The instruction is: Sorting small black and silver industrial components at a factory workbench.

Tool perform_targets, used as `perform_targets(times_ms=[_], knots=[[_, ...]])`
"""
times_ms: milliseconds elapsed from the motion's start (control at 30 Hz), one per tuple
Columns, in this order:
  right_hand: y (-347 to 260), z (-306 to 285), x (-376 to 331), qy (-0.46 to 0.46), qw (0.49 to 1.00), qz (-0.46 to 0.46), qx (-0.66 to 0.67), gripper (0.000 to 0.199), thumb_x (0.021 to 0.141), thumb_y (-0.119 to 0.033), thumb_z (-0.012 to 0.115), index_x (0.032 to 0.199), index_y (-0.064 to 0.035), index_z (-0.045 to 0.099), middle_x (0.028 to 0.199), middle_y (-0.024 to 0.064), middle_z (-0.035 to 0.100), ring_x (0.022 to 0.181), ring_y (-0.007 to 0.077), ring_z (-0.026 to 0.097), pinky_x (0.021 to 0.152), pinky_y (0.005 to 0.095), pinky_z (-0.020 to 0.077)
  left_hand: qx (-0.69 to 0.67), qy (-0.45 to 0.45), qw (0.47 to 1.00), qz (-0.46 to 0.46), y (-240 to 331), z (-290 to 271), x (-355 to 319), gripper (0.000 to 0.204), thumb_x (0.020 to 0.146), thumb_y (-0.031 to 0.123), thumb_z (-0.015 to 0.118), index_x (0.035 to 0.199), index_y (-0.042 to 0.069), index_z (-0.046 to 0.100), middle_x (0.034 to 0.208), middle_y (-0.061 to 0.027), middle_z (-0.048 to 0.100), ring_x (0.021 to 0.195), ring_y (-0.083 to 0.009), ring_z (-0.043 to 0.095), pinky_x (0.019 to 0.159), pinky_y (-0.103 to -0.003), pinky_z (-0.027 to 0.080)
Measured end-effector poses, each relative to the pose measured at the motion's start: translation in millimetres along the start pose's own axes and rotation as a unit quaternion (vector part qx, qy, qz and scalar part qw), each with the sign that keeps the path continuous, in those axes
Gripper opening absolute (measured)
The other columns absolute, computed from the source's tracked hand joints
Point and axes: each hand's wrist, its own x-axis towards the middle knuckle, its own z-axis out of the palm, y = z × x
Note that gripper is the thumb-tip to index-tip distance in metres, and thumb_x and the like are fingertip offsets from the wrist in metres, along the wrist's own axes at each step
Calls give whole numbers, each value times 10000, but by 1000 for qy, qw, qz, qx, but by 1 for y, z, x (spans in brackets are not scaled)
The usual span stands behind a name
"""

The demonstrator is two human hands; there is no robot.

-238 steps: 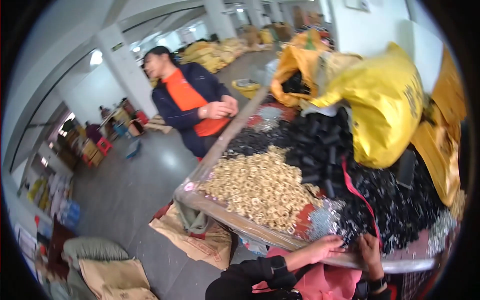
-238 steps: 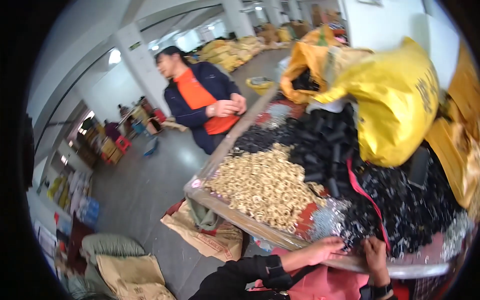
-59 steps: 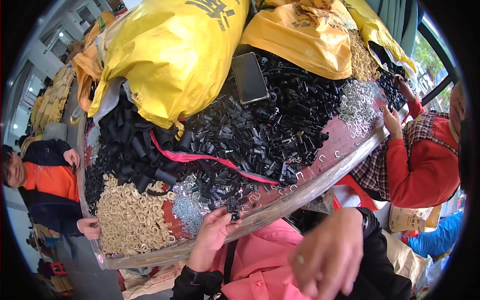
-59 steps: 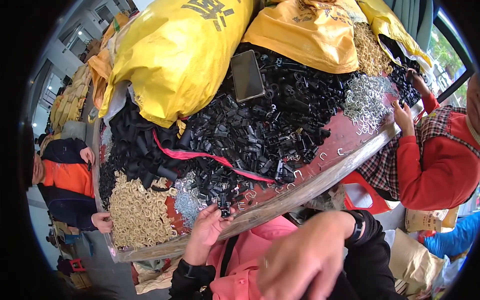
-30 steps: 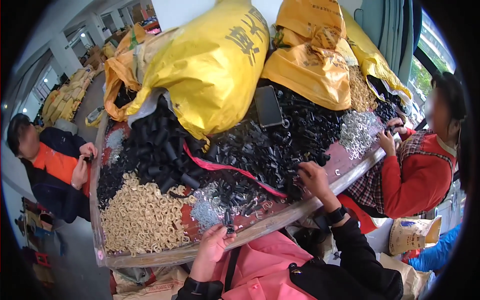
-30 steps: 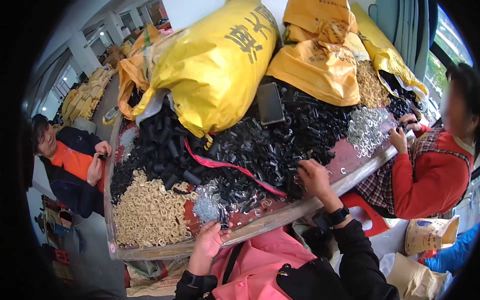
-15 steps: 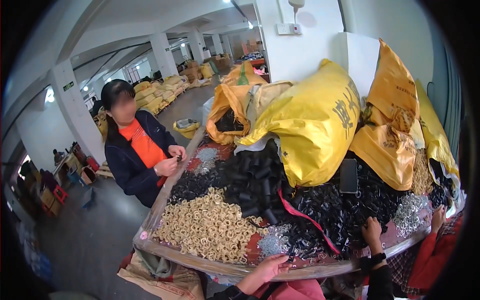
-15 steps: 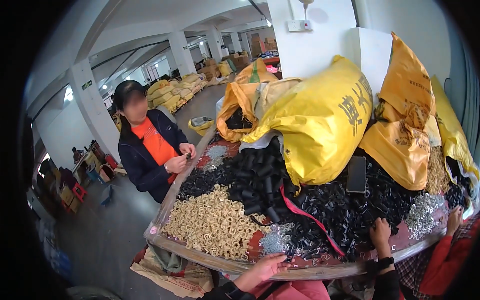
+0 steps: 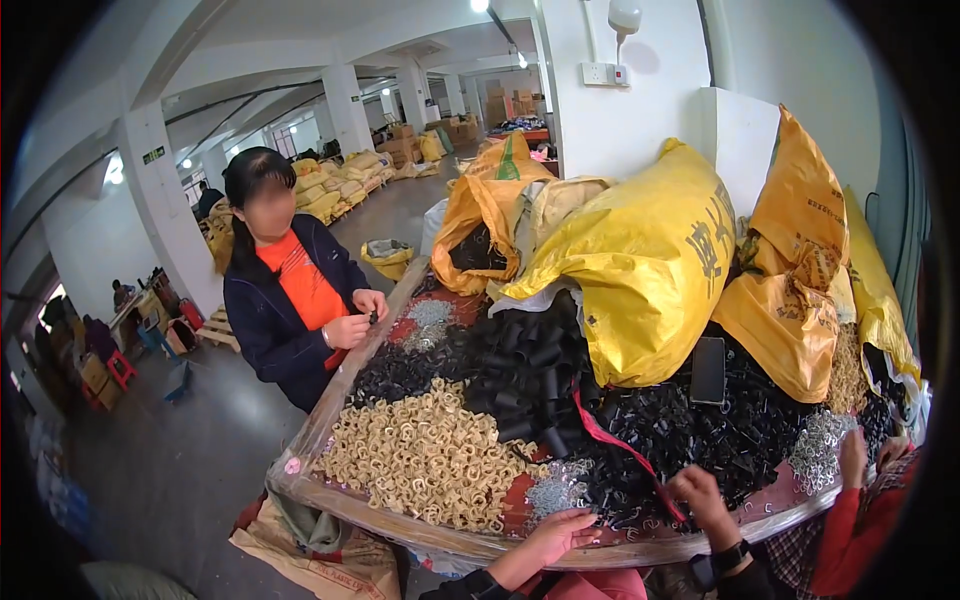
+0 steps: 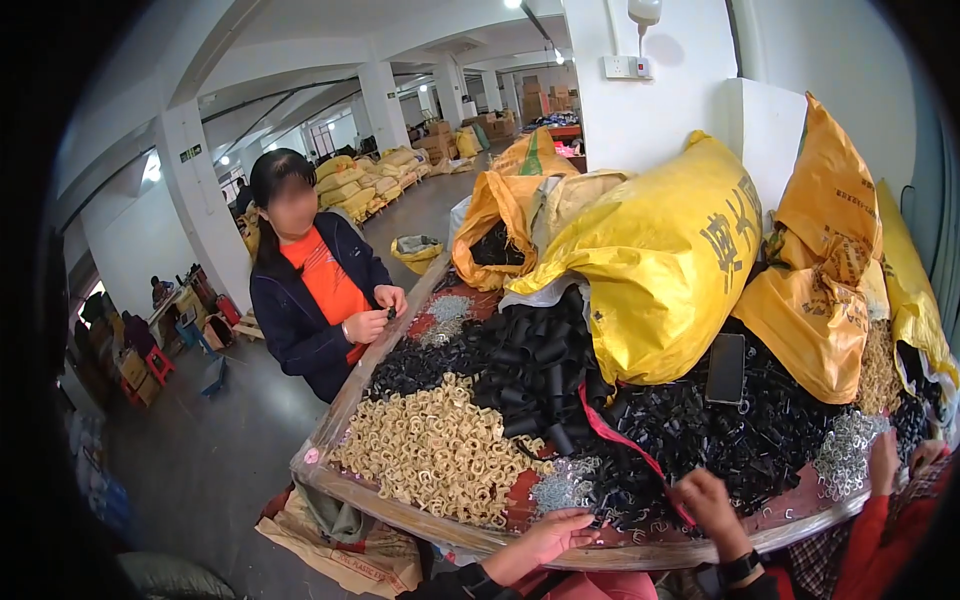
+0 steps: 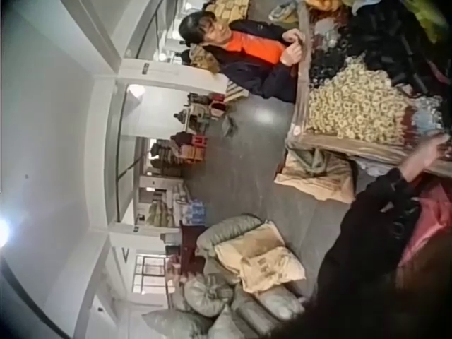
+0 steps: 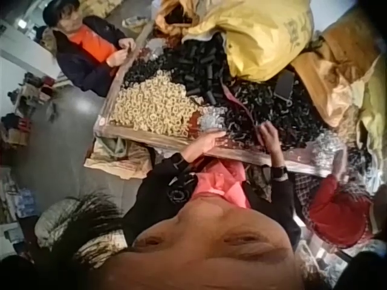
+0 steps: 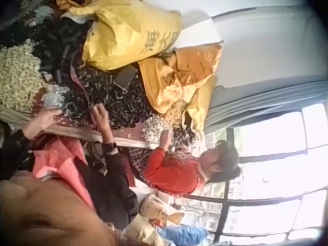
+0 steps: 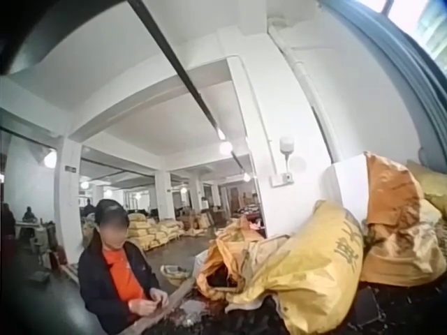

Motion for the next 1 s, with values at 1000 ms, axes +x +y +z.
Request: perform_targets(times_ms=[1000], knots=[[-17,86,-18,-91,993,-30,67,109,806,-143,576,820,-35,575,1050,57,430,793,107,512,638,221,427,-21,-28,999,9,0,18,-8,161,808,89,560,952,32,516,904,-74,577,852,-218,588,709,-260,504]])
